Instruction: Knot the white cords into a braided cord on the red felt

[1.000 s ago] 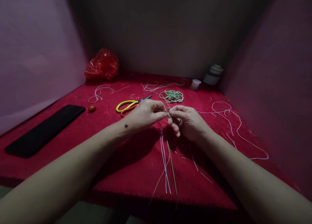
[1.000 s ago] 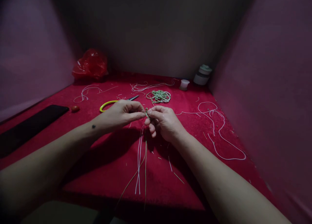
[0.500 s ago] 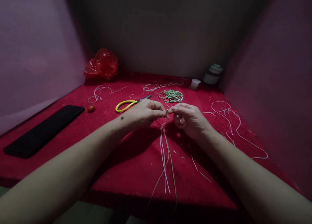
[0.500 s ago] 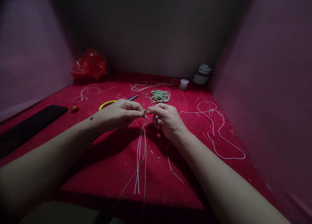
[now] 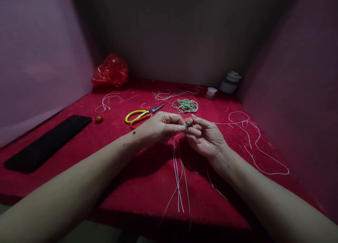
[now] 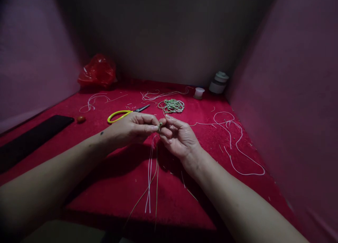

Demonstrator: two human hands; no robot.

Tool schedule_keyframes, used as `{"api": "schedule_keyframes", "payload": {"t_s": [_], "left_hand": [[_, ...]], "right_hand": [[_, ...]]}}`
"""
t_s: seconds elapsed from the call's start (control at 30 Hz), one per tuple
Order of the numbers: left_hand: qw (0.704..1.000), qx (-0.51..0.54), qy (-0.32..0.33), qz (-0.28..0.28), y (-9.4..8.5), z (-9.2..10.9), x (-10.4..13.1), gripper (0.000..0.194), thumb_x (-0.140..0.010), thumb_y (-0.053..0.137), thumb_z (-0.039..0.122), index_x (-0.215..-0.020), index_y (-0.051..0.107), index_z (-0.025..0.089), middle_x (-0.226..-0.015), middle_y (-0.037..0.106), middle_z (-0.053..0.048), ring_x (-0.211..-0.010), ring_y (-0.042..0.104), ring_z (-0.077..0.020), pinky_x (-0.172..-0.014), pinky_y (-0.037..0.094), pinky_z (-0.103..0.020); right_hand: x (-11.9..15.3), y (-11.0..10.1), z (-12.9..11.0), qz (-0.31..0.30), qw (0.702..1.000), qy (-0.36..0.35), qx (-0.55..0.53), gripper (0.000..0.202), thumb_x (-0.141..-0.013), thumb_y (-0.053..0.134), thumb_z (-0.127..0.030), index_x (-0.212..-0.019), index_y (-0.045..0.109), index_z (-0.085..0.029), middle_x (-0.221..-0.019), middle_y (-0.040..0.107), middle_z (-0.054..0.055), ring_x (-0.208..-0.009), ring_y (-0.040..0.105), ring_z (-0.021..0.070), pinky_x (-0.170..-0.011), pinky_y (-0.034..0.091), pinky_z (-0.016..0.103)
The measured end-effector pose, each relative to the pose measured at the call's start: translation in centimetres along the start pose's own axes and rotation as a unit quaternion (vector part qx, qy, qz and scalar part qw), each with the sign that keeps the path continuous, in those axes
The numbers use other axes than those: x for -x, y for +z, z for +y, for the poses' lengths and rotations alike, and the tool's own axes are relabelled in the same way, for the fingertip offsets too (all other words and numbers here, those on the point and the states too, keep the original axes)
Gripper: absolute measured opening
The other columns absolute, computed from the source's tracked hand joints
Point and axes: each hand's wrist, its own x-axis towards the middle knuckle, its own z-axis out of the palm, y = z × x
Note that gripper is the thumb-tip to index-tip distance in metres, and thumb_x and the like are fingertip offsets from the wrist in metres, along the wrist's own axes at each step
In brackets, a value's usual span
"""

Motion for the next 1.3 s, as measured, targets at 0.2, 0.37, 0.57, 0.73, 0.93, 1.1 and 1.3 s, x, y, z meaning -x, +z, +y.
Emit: {"api": "schedule_keyframes", "payload": {"t_s": [0.2,0.37,0.57,0.73,0.93,1.1,1.3], "left_hand": [[0.999,0.043,0.009,-0.012,0.3,-0.9,-0.2,0.016,-0.074,0.06,0.029,-0.071,0.052,0.015,-0.051,0.035,0.007,-0.04,0.023,-0.0021,-0.039,0.015,-0.019],[0.993,0.107,0.012,-0.045,0.3,-1.6,-0.7,0.015,-0.073,0.063,0.025,-0.07,0.051,0.016,-0.048,0.033,0.008,-0.039,0.022,-0.0018,-0.039,0.013,-0.019],[0.991,0.124,0.009,-0.045,0.3,-2.1,-0.9,0.014,-0.07,0.064,0.024,-0.071,0.053,0.014,-0.049,0.037,0.007,-0.038,0.023,-0.0009,-0.037,0.014,-0.017],[0.989,0.136,0.009,-0.059,0.3,-2.4,-1.0,0.015,-0.07,0.065,0.024,-0.071,0.053,0.014,-0.051,0.04,0.007,-0.038,0.024,-0.001,-0.037,0.014,-0.017],[0.982,0.163,0.005,-0.092,0.1,-2.7,-1.0,0.014,-0.069,0.066,0.021,-0.068,0.053,0.015,-0.048,0.036,0.007,-0.039,0.023,-0.0018,-0.037,0.013,-0.017],[0.985,0.139,0.005,-0.099,-0.3,-2.3,-0.9,0.013,-0.073,0.063,0.023,-0.071,0.053,0.015,-0.048,0.036,0.007,-0.039,0.021,-0.0024,-0.037,0.013,-0.017],[0.998,0.044,0.018,-0.03,-0.6,-1.3,-0.7,0.017,-0.079,0.057,0.033,-0.075,0.053,0.017,-0.048,0.03,0.008,-0.039,0.02,-0.0029,-0.036,0.016,-0.017]], "right_hand": [[-0.1,0.3,-0.3,0.019,1.0,0.004,0.008,0.021,-0.085,0.04,-0.014,-0.065,0.046,-0.014,-0.055,0.049,-0.002,-0.035,0.031,0.0021,-0.028,0.027,0.011],[-0.3,0.1,-0.4,0.019,0.998,0.054,-0.003,0.03,-0.09,0.032,-0.019,-0.063,0.044,-0.015,-0.047,0.044,-0.003,-0.031,0.027,0.003,-0.027,0.026,0.013],[-0.3,-0.1,-0.5,0.019,0.998,0.064,0.006,0.027,-0.089,0.033,-0.017,-0.064,0.041,-0.016,-0.047,0.045,-0.003,-0.03,0.023,0.0019,-0.027,0.024,0.011],[-0.5,-0.4,-0.4,0.016,0.999,0.042,0.011,0.022,-0.088,0.033,-0.011,-0.067,0.039,-0.016,-0.049,0.048,-0.003,-0.03,0.026,0.0011,-0.031,0.031,0.011],[-0.5,-0.2,-0.4,0.009,0.998,0.052,0.03,0.022,-0.088,0.032,-0.01,-0.067,0.038,-0.015,-0.047,0.047,-0.004,-0.029,0.025,-0.0001,-0.03,0.027,0.009],[-0.5,-0.6,-0.3,-0.018,0.998,0.028,0.048,0.023,-0.087,0.034,-0.01,-0.065,0.042,-0.014,-0.05,0.049,-0.003,-0.031,0.027,0.0002,-0.032,0.028,0.011],[-0.5,-1.1,-0.7,-0.046,0.994,-0.031,0.095,0.01,-0.075,0.054,-0.012,-0.066,0.05,-0.013,-0.056,0.054,-0.003,-0.037,0.031,0.0015,-0.034,0.028,0.013]]}}
